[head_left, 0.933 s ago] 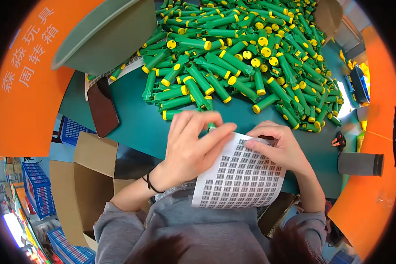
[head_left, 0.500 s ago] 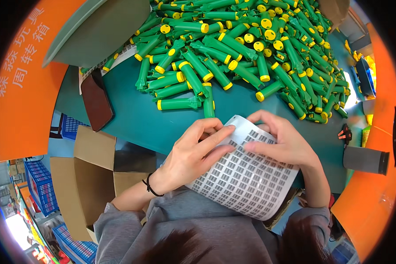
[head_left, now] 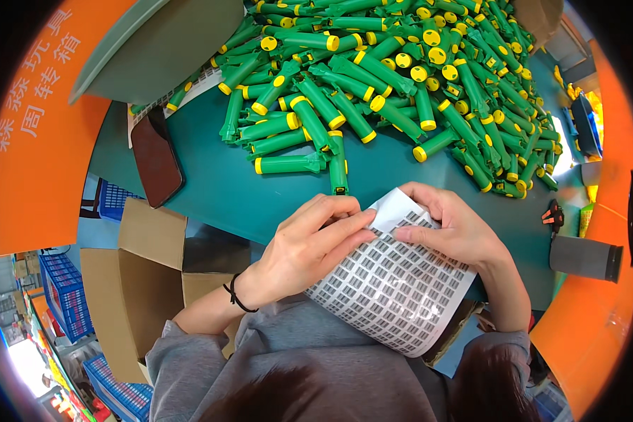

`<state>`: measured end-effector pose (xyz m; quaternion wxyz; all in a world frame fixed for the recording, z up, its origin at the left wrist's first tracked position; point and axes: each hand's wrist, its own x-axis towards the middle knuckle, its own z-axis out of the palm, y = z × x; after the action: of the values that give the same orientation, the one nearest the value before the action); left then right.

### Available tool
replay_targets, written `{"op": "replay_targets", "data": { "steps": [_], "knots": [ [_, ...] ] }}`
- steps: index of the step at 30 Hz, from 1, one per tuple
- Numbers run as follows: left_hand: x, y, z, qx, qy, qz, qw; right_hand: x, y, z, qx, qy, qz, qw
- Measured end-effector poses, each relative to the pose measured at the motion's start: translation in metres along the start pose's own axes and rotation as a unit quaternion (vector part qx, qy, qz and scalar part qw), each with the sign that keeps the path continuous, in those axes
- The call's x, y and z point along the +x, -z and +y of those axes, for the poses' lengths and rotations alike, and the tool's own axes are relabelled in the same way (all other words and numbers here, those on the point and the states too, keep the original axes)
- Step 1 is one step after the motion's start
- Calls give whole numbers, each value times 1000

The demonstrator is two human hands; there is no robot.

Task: Applying small adhesive labels to plastic toy gun darts at a factory workbench.

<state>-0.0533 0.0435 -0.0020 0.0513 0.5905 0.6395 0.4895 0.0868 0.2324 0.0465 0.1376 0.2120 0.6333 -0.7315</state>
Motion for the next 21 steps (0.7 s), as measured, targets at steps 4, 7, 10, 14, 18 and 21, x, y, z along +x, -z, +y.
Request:
{"op": "replay_targets", "data": {
  "steps": [4,7,10,14,18,21],
  "knots": [
    [1,2,0,10,-5,12,1000,3,-2,5,-28,36,13,999],
    [3,6,2,30,-24,3,999,3,-2,5,-70,64,22,995],
    [9,11,7,53,-28,-25,998,3,-3,1,-133,68,45,988],
    [15,11,11,84,-25,-76,993,4,4,3,-394,156,111,899],
    [14,3,7,15,-13,-98,995,4,14,-5,-468,203,133,850],
    [9,1,9,-101,58,-83,990,3,20,-5,-370,241,231,867]
  ]
}}
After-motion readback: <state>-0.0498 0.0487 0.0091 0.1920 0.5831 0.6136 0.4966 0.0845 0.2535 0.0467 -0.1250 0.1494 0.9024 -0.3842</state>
